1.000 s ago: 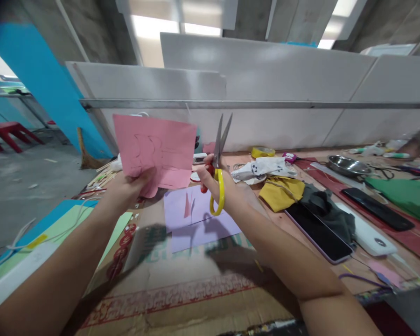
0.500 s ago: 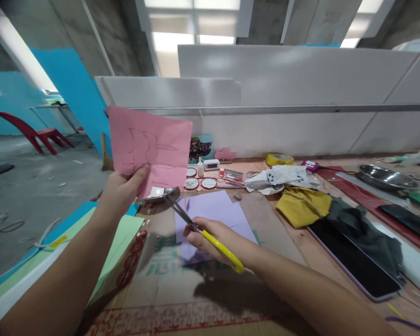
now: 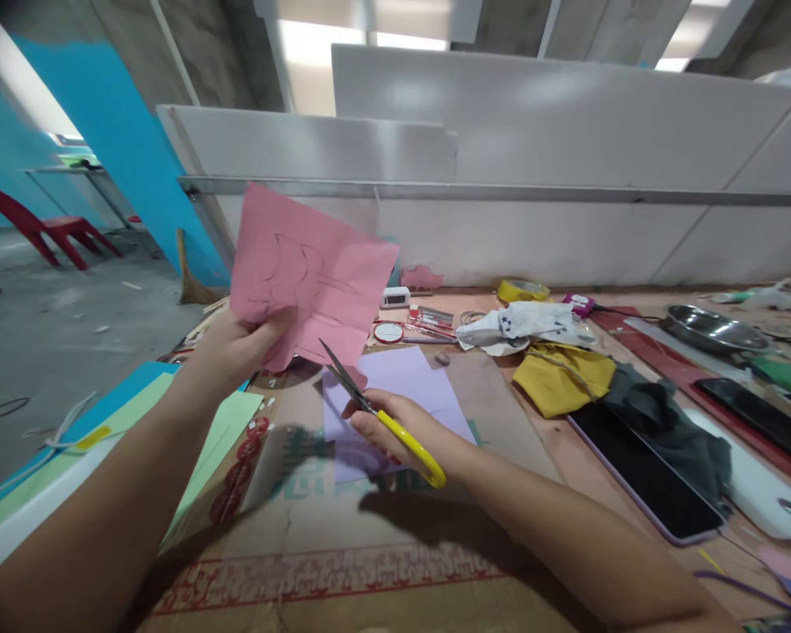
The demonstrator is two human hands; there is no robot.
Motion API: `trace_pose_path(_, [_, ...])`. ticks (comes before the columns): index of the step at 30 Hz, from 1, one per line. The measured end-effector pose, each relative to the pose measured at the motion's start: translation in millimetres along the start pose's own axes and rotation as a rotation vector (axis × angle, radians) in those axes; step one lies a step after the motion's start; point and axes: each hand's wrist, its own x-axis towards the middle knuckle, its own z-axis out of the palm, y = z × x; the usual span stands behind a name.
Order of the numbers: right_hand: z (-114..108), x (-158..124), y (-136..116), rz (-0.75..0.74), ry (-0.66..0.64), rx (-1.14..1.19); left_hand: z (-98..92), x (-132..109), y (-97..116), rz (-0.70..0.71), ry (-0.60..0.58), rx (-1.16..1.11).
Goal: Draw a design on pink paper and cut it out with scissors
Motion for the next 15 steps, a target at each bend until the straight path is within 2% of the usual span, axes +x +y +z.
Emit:
trace_pose_path(4, [-0.3, -1.1, -2.8, -0.03, 0.005, -0.001, 4.3, -1.4, 1.1, 0.028, -0.053, 0.025])
trace_pose_path(15, [0.3, -1.6, -6.7, -0.04, 0.009, -0.018, 5.4, -1.9, 1.4, -0.013, -0.089, -0.02])
